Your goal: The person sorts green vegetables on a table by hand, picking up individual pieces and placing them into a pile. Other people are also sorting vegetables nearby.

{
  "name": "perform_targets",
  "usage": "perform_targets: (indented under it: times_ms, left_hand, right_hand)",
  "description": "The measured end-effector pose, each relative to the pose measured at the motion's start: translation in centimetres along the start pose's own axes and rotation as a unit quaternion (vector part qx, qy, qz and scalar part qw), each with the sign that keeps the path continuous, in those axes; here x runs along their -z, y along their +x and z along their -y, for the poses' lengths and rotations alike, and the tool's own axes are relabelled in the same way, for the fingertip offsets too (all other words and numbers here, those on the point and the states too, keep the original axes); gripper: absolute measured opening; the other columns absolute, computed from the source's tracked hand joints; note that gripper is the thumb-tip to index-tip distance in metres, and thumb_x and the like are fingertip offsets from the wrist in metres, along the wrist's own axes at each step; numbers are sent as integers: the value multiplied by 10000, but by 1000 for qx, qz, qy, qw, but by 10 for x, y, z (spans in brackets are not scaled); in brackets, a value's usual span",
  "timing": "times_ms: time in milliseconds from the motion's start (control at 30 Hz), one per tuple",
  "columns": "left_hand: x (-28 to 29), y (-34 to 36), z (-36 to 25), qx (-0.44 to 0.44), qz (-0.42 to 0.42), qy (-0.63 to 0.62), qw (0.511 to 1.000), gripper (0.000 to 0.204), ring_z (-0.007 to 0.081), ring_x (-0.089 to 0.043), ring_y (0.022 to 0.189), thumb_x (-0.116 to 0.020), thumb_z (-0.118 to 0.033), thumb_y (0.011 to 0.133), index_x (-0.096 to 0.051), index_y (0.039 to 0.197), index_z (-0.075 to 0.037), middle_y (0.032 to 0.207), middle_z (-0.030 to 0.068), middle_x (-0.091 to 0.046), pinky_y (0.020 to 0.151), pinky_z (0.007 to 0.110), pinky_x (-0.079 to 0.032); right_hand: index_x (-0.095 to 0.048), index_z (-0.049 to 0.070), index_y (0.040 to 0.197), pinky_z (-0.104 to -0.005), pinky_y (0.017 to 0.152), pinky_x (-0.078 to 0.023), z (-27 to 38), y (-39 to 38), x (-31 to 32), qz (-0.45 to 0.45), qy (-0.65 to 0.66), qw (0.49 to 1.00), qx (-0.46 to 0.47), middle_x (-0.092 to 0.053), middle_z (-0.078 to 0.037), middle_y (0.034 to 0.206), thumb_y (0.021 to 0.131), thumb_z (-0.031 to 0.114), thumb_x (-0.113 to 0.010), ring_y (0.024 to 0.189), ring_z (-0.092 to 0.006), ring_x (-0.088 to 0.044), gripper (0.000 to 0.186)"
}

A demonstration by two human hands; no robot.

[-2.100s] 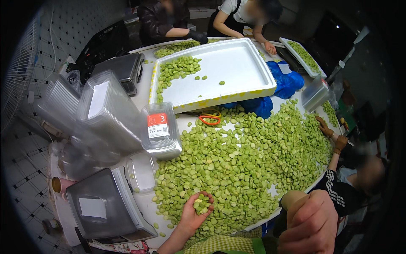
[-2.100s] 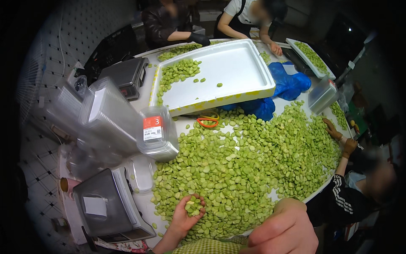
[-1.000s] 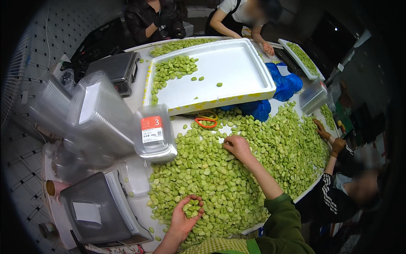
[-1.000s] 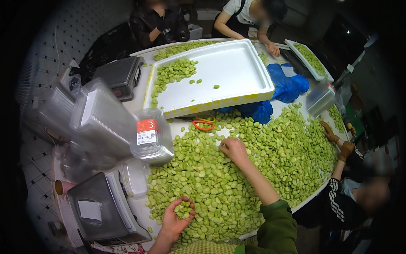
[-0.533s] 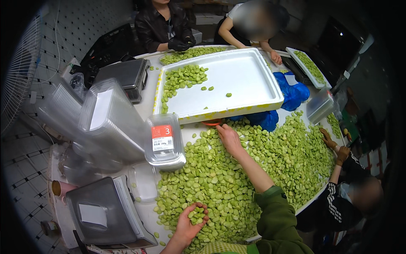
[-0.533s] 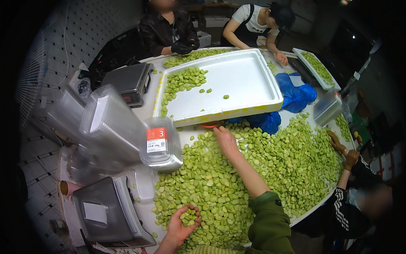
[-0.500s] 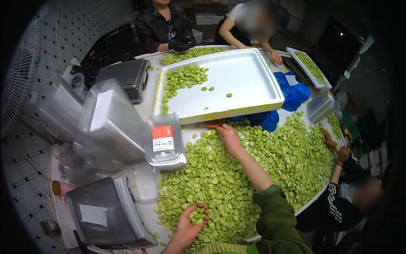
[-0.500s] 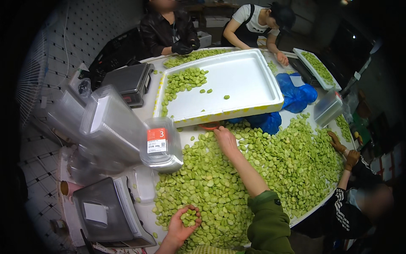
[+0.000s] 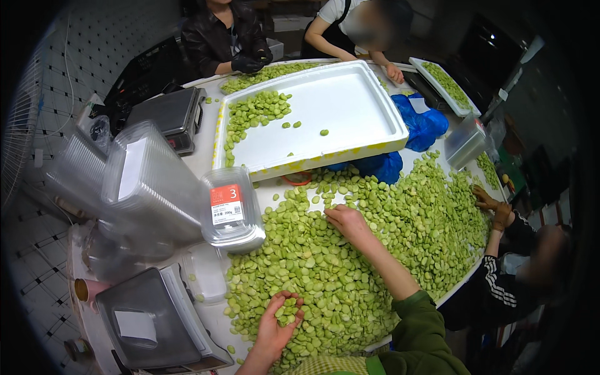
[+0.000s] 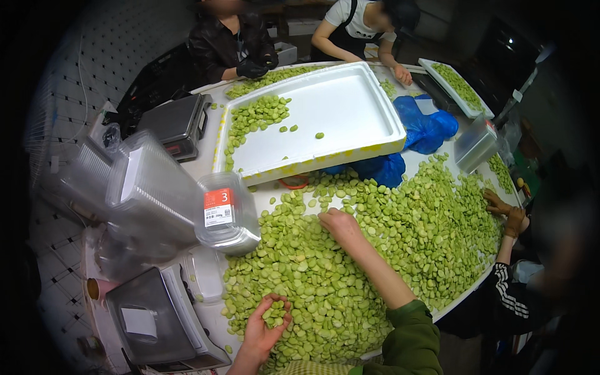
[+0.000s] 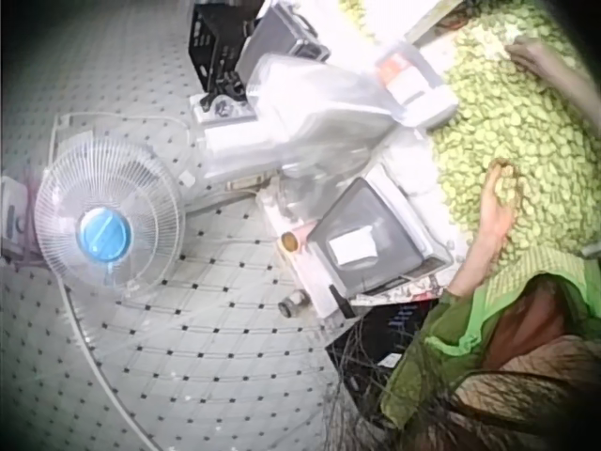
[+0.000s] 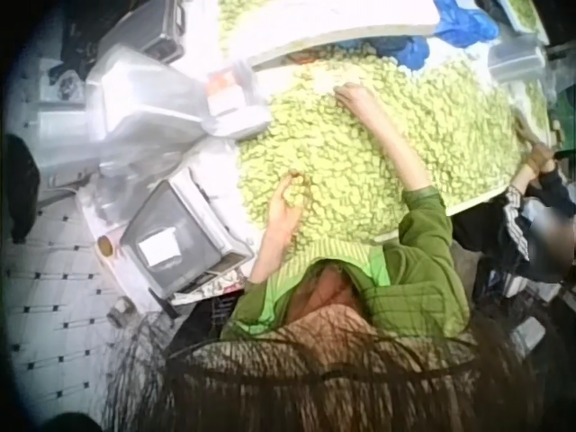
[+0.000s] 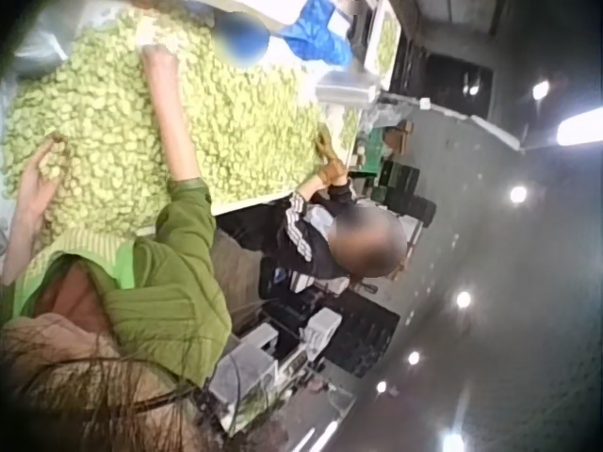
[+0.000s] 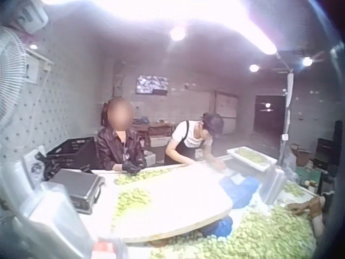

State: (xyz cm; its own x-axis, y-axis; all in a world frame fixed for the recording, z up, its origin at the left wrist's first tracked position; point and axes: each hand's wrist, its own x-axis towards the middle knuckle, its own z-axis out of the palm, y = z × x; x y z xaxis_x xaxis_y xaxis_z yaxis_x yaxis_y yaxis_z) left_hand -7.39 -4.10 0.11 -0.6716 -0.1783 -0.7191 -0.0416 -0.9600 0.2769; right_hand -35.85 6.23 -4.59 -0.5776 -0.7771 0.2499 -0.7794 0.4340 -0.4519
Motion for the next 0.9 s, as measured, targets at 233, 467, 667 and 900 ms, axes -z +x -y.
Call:
perform_targets:
  times_ms: [233,467,667,900]
  left_hand:
    - [-37,31,10,40,33,-46,998,258,222,-545,1078,-444,-261,989,-523,1162,-87,1150,86,-556,878,381,-478]
    - [-24,38,14,85,51,-59,993,236,232,-575,994,-435,-237,973,-551,1094,-71,1090,96,-578,819,374,-502]
    - [-33,24,5,97,26,-35,994,188,221,-582,921,-477,-188,948,-567,1022,-40,1008,103,-593,761,340,-502]
    - [-19,26,3,90,30,-35,995,186,210,-567,904,-478,-184,939,-556,1027,-39,1005,101,-584,753,331,-494]
  right_hand:
    - [-711,138,992,-319,596,-487,99,-46,45,17,122,969,213,-682,-25,913,823,218,-687,697,-184,-622,188]
    - [-723,122,945,-326,640,-476,97,-38,36,39,171,976,128,-682,-36,897,809,249,-700,738,-184,-618,187]
    - [-694,52,967,-402,750,-507,-15,50,-24,-67,86,989,-103,-653,-148,854,804,127,-659,828,-314,-615,183]
    - [-630,75,1052,-419,752,-494,-49,88,-68,-115,-20,992,-45,-636,-132,870,726,79,-704,857,-326,-595,334]
